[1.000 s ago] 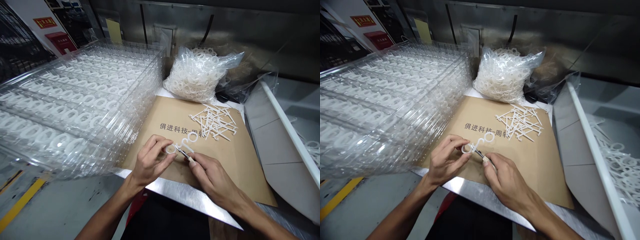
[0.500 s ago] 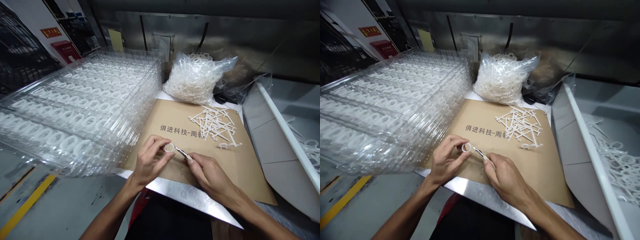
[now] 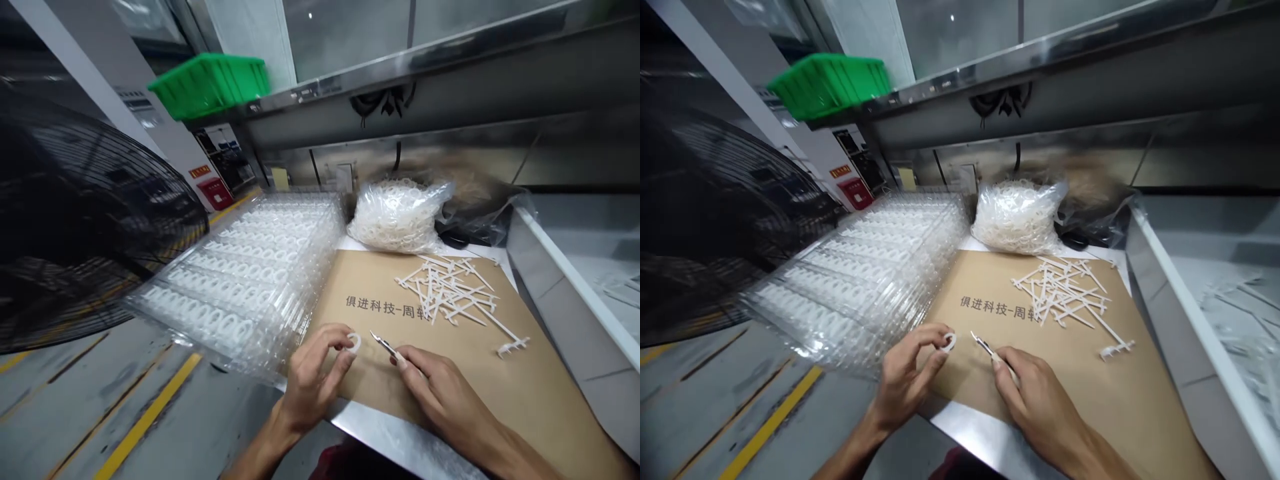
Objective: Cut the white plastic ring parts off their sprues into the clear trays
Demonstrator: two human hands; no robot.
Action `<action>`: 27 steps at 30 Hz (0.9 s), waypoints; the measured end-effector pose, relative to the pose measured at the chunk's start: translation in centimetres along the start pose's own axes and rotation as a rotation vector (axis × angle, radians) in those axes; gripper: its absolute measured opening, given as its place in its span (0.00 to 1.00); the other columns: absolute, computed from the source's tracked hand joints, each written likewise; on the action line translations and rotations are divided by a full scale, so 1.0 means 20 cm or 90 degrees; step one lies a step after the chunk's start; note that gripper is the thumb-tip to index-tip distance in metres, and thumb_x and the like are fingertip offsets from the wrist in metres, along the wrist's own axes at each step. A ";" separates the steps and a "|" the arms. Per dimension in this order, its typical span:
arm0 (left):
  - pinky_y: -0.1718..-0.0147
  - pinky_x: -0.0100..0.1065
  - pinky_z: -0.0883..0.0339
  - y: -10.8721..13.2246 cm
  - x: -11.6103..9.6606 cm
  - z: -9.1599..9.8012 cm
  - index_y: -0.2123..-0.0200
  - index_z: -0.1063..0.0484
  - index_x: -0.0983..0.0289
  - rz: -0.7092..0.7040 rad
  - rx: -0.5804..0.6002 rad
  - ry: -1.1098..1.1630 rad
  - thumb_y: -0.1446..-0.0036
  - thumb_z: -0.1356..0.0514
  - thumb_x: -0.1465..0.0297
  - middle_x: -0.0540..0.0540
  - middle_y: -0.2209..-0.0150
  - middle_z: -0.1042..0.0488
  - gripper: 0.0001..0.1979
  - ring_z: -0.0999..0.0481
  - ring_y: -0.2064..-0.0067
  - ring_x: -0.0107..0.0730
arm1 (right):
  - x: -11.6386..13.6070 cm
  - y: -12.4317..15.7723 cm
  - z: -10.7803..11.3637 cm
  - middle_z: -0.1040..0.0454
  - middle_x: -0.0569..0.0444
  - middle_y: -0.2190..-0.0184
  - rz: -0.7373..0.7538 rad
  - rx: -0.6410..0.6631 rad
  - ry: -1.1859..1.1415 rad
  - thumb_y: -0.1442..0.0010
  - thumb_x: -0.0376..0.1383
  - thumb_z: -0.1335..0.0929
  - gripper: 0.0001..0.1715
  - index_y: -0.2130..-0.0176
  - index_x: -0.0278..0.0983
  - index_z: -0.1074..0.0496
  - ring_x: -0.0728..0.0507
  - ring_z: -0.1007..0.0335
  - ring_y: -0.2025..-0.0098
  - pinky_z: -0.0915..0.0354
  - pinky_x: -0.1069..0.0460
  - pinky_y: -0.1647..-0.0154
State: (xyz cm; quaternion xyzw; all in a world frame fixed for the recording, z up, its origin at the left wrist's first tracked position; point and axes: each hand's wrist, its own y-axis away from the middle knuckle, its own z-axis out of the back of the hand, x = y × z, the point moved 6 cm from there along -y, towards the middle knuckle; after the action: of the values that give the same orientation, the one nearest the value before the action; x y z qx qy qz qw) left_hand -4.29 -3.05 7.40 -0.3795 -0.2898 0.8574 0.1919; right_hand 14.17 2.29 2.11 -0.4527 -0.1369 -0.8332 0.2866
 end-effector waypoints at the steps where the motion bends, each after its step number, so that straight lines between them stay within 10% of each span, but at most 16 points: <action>1: 0.54 0.30 0.28 0.00 -0.04 0.04 0.57 0.31 0.64 -0.014 0.011 -0.016 0.36 0.43 0.78 0.58 0.58 0.23 0.07 0.22 0.53 0.32 | -0.01 0.00 -0.01 0.26 0.52 0.69 0.003 0.003 -0.003 0.28 0.45 0.46 0.23 0.66 0.39 0.34 0.42 0.29 0.66 0.38 0.49 0.62; 12: 0.63 0.26 0.30 -0.22 -0.26 0.61 0.60 0.28 0.60 -0.121 0.007 -0.399 0.34 0.42 0.71 0.48 0.68 0.20 0.03 0.20 0.67 0.26 | 0.00 -0.01 -0.03 0.25 0.50 0.66 0.015 0.017 0.016 0.29 0.47 0.47 0.24 0.65 0.39 0.32 0.40 0.27 0.63 0.37 0.48 0.60; 16: 0.66 0.29 0.34 -0.61 -0.01 0.67 0.63 0.30 0.62 -0.049 0.070 -0.444 0.31 0.48 0.68 0.49 0.70 0.24 0.09 0.25 0.70 0.26 | 0.01 -0.01 -0.03 0.24 0.50 0.66 0.025 0.021 0.015 0.28 0.47 0.48 0.25 0.64 0.39 0.32 0.40 0.27 0.62 0.37 0.48 0.59; 21: 0.55 0.36 0.31 -1.09 0.46 0.53 0.61 0.28 0.65 0.056 0.219 -0.518 0.32 0.46 0.68 0.57 0.61 0.24 0.10 0.24 0.58 0.36 | 0.01 -0.01 -0.02 0.24 0.51 0.66 0.042 0.025 0.020 0.27 0.47 0.48 0.25 0.65 0.39 0.33 0.41 0.27 0.62 0.38 0.49 0.59; 27: 0.52 0.46 0.27 -1.26 0.81 0.35 0.48 0.29 0.66 0.159 0.277 -0.511 0.34 0.40 0.63 0.60 0.48 0.27 0.16 0.25 0.51 0.39 | 0.02 0.01 -0.03 0.23 0.50 0.64 0.078 0.035 0.047 0.27 0.43 0.47 0.23 0.61 0.38 0.30 0.41 0.26 0.60 0.37 0.48 0.57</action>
State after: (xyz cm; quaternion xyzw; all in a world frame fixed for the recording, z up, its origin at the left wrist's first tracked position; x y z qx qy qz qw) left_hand -17.20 22.57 18.69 -0.0012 -0.1066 0.9937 0.0350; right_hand 13.70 1.76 2.05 -0.4211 -0.1216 -0.8261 0.3540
